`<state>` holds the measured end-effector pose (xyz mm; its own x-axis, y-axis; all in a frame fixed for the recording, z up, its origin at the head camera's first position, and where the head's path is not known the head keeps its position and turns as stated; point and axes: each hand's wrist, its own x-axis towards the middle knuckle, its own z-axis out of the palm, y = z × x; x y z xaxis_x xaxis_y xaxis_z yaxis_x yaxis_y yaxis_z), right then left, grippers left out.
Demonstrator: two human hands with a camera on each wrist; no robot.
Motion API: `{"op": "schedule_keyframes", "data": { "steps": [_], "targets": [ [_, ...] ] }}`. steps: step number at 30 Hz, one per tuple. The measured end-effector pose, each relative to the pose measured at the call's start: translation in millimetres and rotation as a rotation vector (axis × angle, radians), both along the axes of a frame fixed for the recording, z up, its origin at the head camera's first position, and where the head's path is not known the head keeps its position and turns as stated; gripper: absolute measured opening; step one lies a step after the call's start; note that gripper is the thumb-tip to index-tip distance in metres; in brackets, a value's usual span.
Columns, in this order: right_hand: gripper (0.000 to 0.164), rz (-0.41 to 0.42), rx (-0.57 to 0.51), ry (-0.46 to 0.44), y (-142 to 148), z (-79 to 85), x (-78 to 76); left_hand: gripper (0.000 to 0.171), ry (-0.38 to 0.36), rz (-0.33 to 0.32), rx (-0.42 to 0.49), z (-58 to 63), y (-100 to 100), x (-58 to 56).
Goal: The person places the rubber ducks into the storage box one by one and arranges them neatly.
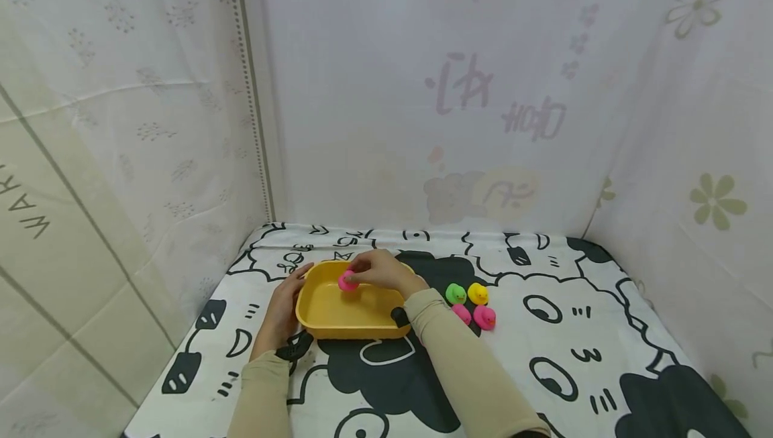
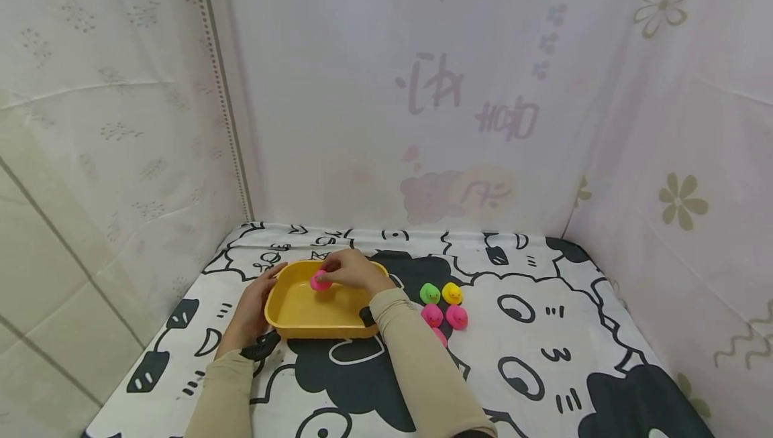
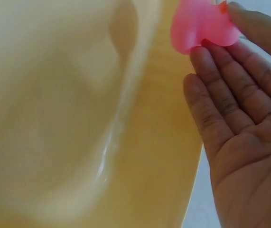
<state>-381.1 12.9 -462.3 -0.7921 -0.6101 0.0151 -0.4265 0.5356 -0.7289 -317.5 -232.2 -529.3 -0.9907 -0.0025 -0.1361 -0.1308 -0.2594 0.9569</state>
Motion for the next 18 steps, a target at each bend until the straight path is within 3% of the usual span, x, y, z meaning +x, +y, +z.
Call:
{"op": "schedule_keyframes", "data": {
  "steps": [12,18],
  "targets": [
    [0.027,0.014,0.047,0.018,-11,4.9,-5.3,0.050,0.031,-0.020,-0.037,3.6,1,-2.3],
    [0.025,0.043,0.079,0.012,-16,-2.9,-8.8,0.050,0.012,0.002,-0.032,0.6,3,0.1]
  ]
}}
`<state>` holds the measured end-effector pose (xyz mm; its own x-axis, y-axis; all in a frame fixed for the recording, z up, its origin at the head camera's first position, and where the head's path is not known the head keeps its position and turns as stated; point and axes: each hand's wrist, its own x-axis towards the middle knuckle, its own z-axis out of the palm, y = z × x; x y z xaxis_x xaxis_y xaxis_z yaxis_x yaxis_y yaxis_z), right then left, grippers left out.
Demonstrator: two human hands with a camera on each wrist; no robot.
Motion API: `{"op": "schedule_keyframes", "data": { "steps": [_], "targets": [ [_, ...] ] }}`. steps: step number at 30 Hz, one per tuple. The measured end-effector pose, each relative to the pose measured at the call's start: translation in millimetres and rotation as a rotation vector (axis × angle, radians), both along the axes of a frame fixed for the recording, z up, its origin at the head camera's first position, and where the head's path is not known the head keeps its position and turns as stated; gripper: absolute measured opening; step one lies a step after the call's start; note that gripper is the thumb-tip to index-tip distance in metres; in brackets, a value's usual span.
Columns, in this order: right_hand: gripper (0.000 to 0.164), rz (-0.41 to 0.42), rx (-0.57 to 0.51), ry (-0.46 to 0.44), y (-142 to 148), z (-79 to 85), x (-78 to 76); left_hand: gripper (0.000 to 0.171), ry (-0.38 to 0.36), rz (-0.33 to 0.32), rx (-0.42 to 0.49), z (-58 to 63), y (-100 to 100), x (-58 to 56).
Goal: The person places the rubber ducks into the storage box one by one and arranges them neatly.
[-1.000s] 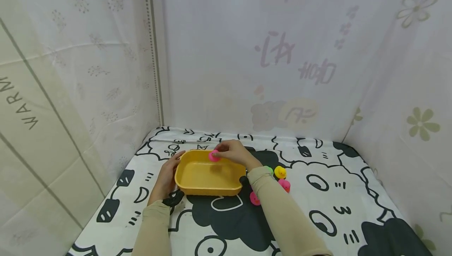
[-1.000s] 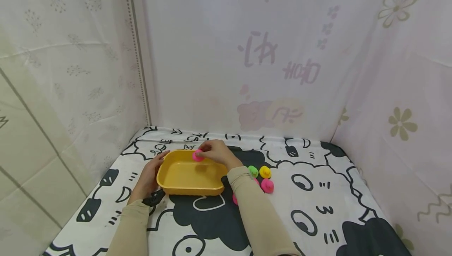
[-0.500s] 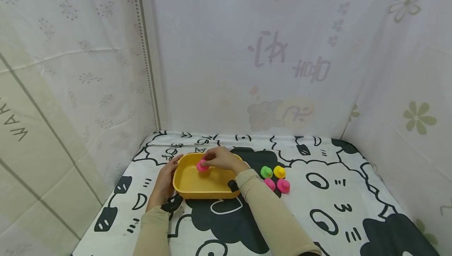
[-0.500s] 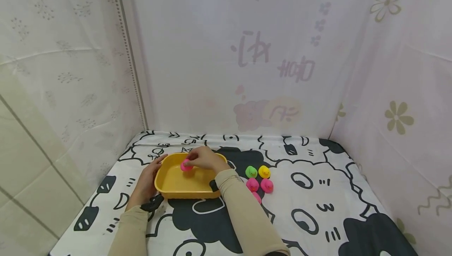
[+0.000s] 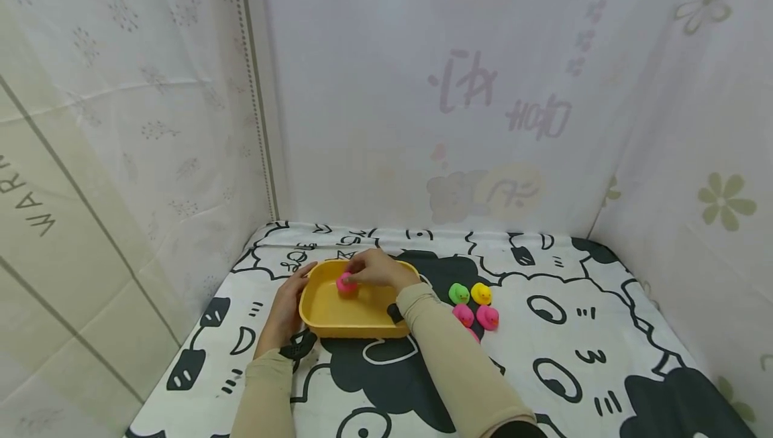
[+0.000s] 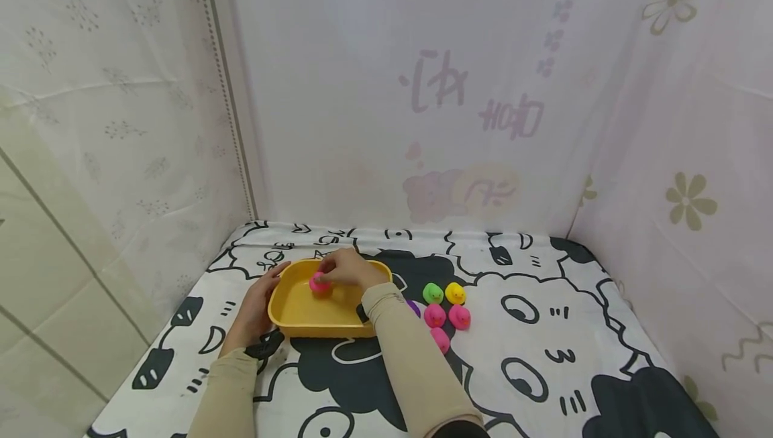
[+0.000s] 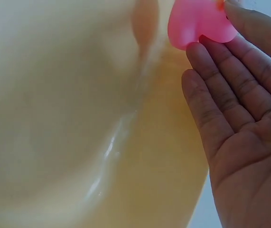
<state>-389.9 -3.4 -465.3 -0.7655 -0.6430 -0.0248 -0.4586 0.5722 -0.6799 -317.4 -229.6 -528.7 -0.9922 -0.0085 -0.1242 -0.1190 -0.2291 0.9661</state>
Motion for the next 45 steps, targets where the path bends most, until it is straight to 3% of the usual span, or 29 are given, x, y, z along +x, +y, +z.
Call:
{"op": "schedule_keyframes", "data": {
  "steps": [6,11,17,24,30,34,38,45],
  "targets": [
    [0.022,-0.001,0.024,-0.025,-5,-9.5,2.2,0.050,0.001,-0.025,0.005,-1.1,3,0.5],
    [0.023,0.000,0.063,0.024,-15,-8.7,3.6,0.050,0.028,-0.037,-0.018,1.8,3,0.6],
    [0.029,0.000,0.085,0.020,-23,-9.4,7.5,0.050,0.012,-0.050,0.027,0.5,3,2.4],
    [0.029,0.019,0.105,0.062,-28,-9.1,9.0,0.050,-0.024,-0.040,0.003,2.8,2,3.5],
    [0.043,0.040,0.112,0.057,-24,-14.1,12.7,0.050,-0.007,-0.046,0.001,-5.5,4,3.5],
    [0.061,0.030,0.105,0.032,-21,-7.4,15.4,0.051,-0.010,-0.044,0.009,-8.3,4,2.1],
    [0.072,0.030,0.088,0.064,-21,5.8,15.6,0.050,-0.016,-0.041,0.010,-6.3,0,-0.6],
    [0.070,0.017,0.002,0.168,0,27.6,22.8,0.052,-0.015,-0.057,0.010,-2.0,-4,-3.6]
  ]
}}
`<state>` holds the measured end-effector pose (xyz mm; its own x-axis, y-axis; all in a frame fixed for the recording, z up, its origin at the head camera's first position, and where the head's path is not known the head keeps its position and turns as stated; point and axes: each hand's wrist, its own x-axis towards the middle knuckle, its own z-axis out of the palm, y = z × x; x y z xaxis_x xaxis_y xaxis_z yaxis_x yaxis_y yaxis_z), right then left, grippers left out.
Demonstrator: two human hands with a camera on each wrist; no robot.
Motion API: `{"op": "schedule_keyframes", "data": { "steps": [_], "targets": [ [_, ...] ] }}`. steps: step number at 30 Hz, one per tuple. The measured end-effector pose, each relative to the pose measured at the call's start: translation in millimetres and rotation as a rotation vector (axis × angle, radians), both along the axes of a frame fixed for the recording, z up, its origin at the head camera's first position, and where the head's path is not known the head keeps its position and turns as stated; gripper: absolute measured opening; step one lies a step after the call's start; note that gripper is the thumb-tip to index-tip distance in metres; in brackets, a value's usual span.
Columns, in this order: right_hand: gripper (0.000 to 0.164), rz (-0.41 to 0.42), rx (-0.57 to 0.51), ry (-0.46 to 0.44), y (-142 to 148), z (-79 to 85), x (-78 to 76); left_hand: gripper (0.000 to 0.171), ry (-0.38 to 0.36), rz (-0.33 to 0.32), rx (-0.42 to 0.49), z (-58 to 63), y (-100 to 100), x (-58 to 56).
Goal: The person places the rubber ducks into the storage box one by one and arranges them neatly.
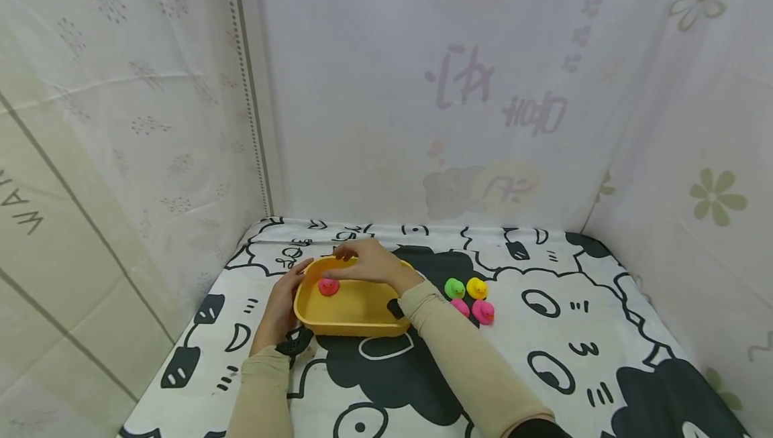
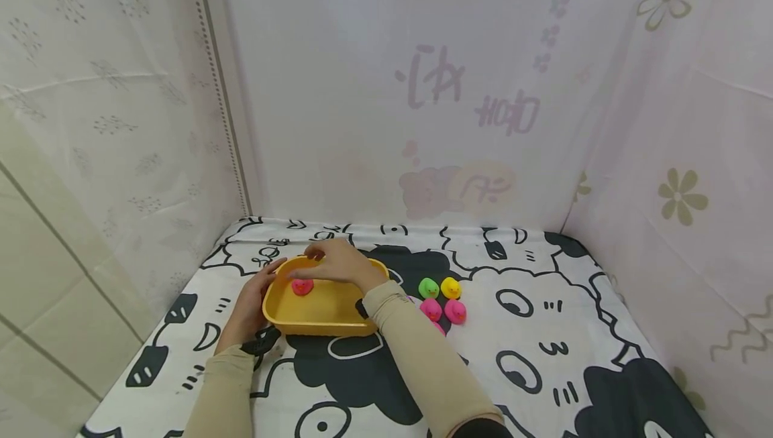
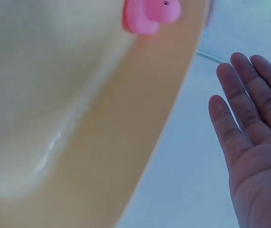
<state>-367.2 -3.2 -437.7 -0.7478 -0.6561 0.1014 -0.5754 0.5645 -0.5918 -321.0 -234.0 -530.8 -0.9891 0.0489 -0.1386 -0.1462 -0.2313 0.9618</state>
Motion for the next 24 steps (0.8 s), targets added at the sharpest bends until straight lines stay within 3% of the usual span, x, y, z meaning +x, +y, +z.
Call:
{"op": "schedule_keyframes", "data": {
  "steps": [4,9,17,24],
  "targets": [
    [0.066,-0.002,-0.082,0.001,23,4.5,1.5,0.052,0.005,0.012,0.003,-0.4,-1,1.3],
    [0.062,-0.035,-0.174,-0.007,59,-1.2,3.2,0.049,-0.019,0.043,-0.012,-3.1,0,2.8],
    [0.047,-0.158,-0.292,0.011,124,-11.0,11.4,0.049,0.012,0.053,-0.017,-1.2,2,2.9],
    [0.047,-0.307,-0.372,-0.013,176,-26.6,21.5,0.049,-0.001,0.048,-0.024,-0.7,2,3.8]
  ]
}}
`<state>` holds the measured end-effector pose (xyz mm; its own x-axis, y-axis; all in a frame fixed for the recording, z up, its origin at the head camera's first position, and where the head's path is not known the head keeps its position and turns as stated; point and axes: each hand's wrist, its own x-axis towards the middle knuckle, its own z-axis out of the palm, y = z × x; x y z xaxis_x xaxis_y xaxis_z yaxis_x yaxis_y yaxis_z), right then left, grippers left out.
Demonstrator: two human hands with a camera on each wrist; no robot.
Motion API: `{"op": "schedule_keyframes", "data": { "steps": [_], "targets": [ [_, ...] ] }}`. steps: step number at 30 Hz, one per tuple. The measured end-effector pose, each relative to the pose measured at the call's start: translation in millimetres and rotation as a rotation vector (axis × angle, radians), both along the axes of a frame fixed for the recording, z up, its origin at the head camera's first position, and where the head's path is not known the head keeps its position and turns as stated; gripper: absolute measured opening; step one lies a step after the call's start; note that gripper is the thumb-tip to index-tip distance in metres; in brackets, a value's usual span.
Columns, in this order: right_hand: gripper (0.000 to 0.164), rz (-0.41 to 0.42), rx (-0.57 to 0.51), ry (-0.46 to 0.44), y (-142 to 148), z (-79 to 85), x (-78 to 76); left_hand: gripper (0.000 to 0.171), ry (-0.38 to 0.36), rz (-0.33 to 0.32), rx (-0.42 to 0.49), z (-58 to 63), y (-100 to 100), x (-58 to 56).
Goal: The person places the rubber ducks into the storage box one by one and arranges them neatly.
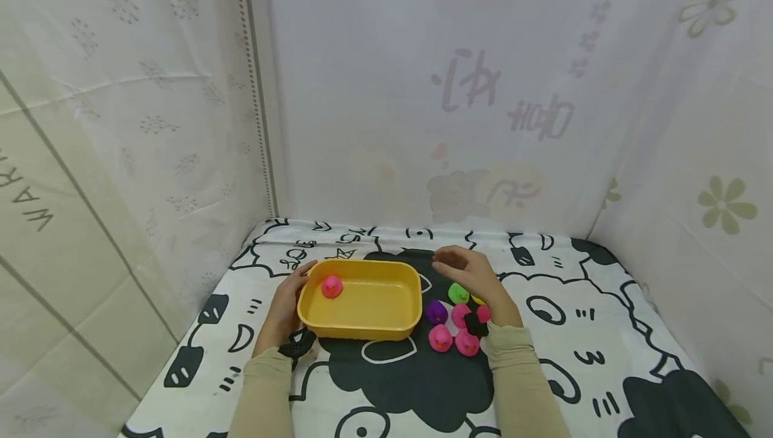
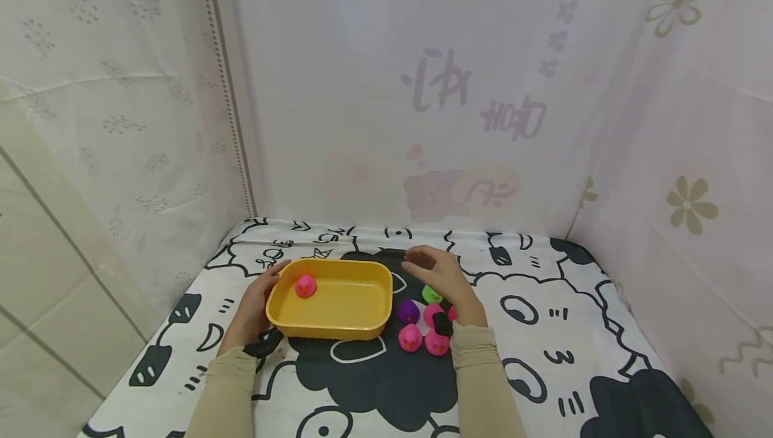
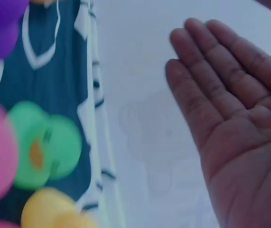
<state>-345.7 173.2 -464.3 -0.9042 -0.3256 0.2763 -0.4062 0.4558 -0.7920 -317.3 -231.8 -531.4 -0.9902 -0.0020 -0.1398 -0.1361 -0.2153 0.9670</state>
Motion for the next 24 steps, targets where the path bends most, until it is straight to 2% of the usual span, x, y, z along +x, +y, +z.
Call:
{"op": "schedule_keyframes", "data": {
  "steps": [5,9,17,24],
  "targets": [
    [0.040,-0.061,0.007,-0.036,24,-17.6,3.2,0.050,0.014,-0.006,-0.002,-1.5,1,0.9],
    [0.032,-0.090,0.046,-0.041,33,-22.6,1.8,0.051,0.015,-0.012,-0.006,-1.2,0,0.8],
    [0.037,-0.033,0.130,-0.117,40,-28.6,-3.6,0.049,0.026,-0.046,0.042,0.2,-3,0.6],
    [0.034,-0.011,0.221,-0.171,42,-34.2,-4.0,0.048,0.019,-0.040,0.018,-2.6,-2,-0.9]
  ]
}}
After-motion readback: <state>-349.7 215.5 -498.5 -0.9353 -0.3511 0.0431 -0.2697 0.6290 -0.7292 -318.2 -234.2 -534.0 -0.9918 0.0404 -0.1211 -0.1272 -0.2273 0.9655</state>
